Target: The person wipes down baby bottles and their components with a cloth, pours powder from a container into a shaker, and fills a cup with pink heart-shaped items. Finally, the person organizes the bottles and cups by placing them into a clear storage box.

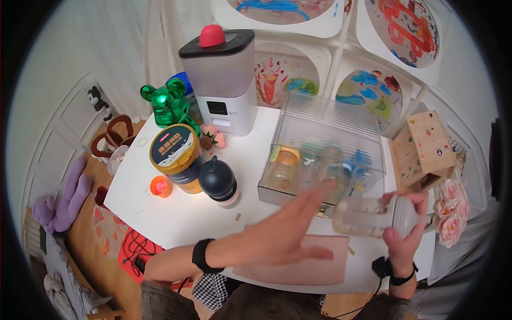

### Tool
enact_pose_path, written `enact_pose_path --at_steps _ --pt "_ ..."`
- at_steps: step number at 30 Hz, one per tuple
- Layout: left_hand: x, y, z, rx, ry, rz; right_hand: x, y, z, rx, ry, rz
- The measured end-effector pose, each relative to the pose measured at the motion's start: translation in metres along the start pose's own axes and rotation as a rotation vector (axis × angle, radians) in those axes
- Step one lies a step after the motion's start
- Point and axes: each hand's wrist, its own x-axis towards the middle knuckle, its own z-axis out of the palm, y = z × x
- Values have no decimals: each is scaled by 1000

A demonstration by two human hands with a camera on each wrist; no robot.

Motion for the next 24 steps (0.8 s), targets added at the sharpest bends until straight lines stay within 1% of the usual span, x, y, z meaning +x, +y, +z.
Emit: enact_pose_path --at_steps 1,2,3,4,5,6,7,8,9,11,13,15,16,17,20,24 --pt "-7 5 5 6 10 -13 -8 0 9 80 -26 53" --pt "-16 10 12 -16 0 -52 -18 3 20 196 -12 108" --pt "-24 13 18 -36 -8 -91 -25 4 31 313 -42 200" --pt "-32 13 23 -26 3 -108 -30 8 38 349 -89 247" --pt "-39 9 29 -26 -44 -207 -35 12 43 382 -133 293" --pt "-45 4 33 -30 -91 -304 -38 16 48 390 -145 296" --pt "-51 -2 36 -25 -84 -312 -41 20 52 325 -214 255" --pt "-56 -8 37 -58 -30 -256 -43 23 55 259 -283 213" --pt "-60 -11 37 -89 24 -200 -45 25 57 266 -294 212" --pt "-61 -9 28 -113 14 -227 -50 29 63 342 -260 238" --pt "-61 -9 21 -146 11 -258 -50 38 62 335 -285 250" --pt "-60 -10 17 -213 -47 -318 -51 41 64 327 -314 259" --pt "-61 -13 17 -208 -38 -327 -52 41 66 331 -280 289" --pt "-62 -17 18 -213 -64 -338 -53 41 68 335 -245 319" --pt "-65 -28 23 -238 -99 -382 -58 56 69 287 -222 321" --pt "-71 -46 34 -279 -142 -426 -59 59 68 249 -233 362"
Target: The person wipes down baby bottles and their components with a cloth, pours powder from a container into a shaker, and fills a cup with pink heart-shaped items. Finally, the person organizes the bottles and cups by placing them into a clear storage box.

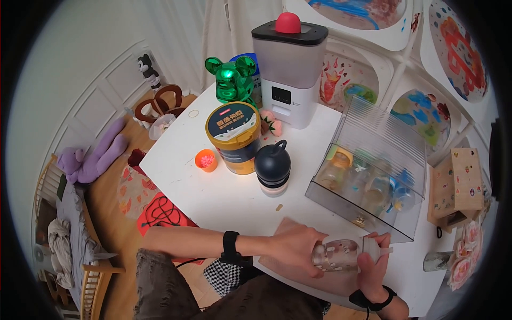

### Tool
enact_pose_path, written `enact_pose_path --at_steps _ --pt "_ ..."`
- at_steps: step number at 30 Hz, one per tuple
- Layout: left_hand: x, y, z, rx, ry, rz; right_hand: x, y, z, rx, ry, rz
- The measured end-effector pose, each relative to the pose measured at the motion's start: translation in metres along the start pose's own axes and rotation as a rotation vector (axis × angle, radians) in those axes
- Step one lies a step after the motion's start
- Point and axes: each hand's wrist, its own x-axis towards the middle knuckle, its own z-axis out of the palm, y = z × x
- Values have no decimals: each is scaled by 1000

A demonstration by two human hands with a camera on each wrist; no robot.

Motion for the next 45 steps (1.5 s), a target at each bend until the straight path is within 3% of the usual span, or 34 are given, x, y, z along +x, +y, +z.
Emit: enact_pose_path --at_steps 3,10,13,15,18,20,22,24,26,27,29,30,32,34,37,39,41,43,45 --pt "2 -3 -1 -151 -74 -51 0 6 0 -15 20 3" --pt "2 0 2 -189 -103 -88 0 10 -6 -69 -9 10" --pt "1 6 -2 -416 -218 -130 -3 10 -7 -58 -37 15" --pt "4 13 -13 -361 -537 -395 -6 5 -8 -41 -46 16" --pt "-3 2 -9 -519 -613 -351 -7 0 -13 -45 -190 -59" --pt "-6 12 -15 -474 -558 -305 2 1 -22 62 -423 -135" --pt "-12 22 -21 -433 -505 -259 10 1 -31 -11 -488 -160" --pt "-20 29 -27 -71 -226 -43 16 1 -42 -89 -553 -182" --pt "-26 38 -31 -10 -167 -56 17 2 -50 -24 -644 -6" --pt "-29 40 -32 49 -105 -70 16 -1 -48 -24 -634 -4" --pt "-30 37 -30 136 -83 -88 17 -13 -39 -259 -567 250" --pt "-31 34 -28 225 -49 -108 17 -13 -38 -260 -554 255" --pt "-34 21 -22 167 -56 -154 15 -10 -35 -500 -570 223" --pt "-35 17 -23 111 -66 -196 13 -13 -30 -503 -577 151" --pt "-36 12 -27 82 -245 -306 9 -11 -32 -530 -626 28" --pt "-35 -2 -30 -237 -341 -231 8 -8 -35 -550 -656 -13" --pt "-32 -1 -35 -313 -409 -305 10 -6 -38 -763 -668 -285" --pt "-33 -2 -35 -392 -476 -382 11 -4 -40 -686 -639 -166" --pt "-39 -5 -33 -376 -304 -352 8 -4 -40 -605 -606 -47"
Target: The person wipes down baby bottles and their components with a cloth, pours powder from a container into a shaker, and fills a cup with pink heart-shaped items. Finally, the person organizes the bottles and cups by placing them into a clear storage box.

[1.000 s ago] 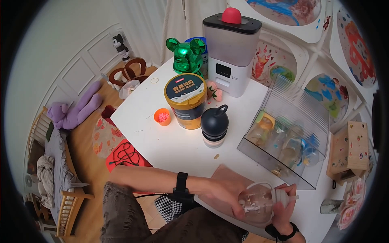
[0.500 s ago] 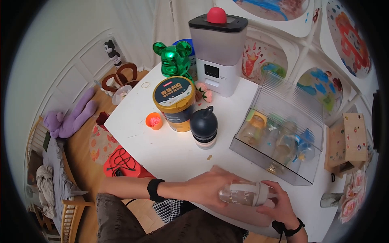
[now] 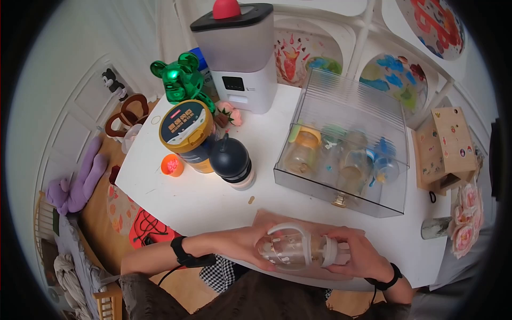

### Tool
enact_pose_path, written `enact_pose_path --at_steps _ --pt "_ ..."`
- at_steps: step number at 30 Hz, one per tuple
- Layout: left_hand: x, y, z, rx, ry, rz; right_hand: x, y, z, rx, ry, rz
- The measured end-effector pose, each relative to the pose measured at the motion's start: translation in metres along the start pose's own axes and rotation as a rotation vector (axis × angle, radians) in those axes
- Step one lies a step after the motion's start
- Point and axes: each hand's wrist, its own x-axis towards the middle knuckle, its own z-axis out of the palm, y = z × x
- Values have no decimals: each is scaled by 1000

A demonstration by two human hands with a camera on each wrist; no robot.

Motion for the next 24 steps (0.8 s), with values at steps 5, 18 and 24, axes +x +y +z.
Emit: enact_pose_path --at_steps 5,18,24 --pt "-12 -7 -3 -6 92 -73 -5 -1 0 -202 14 127" --pt "-48 -13 -15 171 162 -276 -17 -8 -5 -257 27 219" --pt "-80 -16 -29 198 291 -252 -20 5 5 -221 -49 373"
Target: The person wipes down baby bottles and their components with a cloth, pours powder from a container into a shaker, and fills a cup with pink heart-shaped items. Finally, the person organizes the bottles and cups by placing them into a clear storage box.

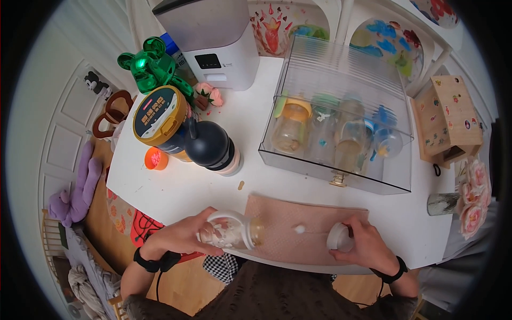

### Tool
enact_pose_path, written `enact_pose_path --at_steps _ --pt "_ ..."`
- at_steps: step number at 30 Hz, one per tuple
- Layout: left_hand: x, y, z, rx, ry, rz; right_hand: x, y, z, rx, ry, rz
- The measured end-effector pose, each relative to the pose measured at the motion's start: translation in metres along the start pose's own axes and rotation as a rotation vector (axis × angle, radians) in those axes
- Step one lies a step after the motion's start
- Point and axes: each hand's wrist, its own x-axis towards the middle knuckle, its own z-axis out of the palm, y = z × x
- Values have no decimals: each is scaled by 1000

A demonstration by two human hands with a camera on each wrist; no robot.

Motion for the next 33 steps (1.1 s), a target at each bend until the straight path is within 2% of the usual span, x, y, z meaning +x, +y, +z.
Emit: enact_pose_path --at_steps 1,2,4,5,6,9,11,14,16,18,20,22,23,25,26,28,29,30,32,33 --pt "-1 -8 2 -67 93 107 1 1 2 3 31 2" --pt "-4 -13 0 -66 96 101 1 2 4 8 59 3" --pt "-11 -22 -6 -135 197 -1 2 3 8 -30 103 -44" --pt "-12 -28 -7 -109 295 -11 2 3 10 -70 148 -87" --pt "-13 -34 -8 -106 310 -20 2 2 12 -63 144 -103" --pt "-13 -51 -6 -61 485 50 2 0 13 -44 195 -106" --pt "-12 -53 -5 -43 501 39 2 0 14 -223 155 -58" --pt "-2 -63 -4 -36 565 46 5 -1 16 -250 138 -29" --pt "4 -71 -5 -107 639 64 3 4 15 -229 157 -60" --pt "7 -72 -8 -56 692 83 0 6 10 -208 178 -84" --pt "10 -68 -10 -6 741 104 -3 5 1 -134 146 -3" --pt "11 -58 -9 -91 792 151 -6 10 1 -81 105 14" --pt "14 -63 -8 -91 781 150 -7 12 2 -26 67 25" --pt "17 -79 -6 -291 825 154 -6 9 3 -49 81 -5" --pt "17 -80 -7 -293 811 153 -5 7 4 -76 96 -49" --pt "17 -81 -8 -120 886 48 -4 10 7 -90 123 -76" --pt "19 -82 -6 -36 932 130 -3 11 9 -106 150 -119" --pt "19 -85 -5 -35 928 130 -3 12 9 -105 150 -115" --pt "16 -98 -4 -184 951 245 -4 14 9 -123 150 -132" --pt "17 -110 -6 -184 946 244 -4 15 9 -129 150 -136"
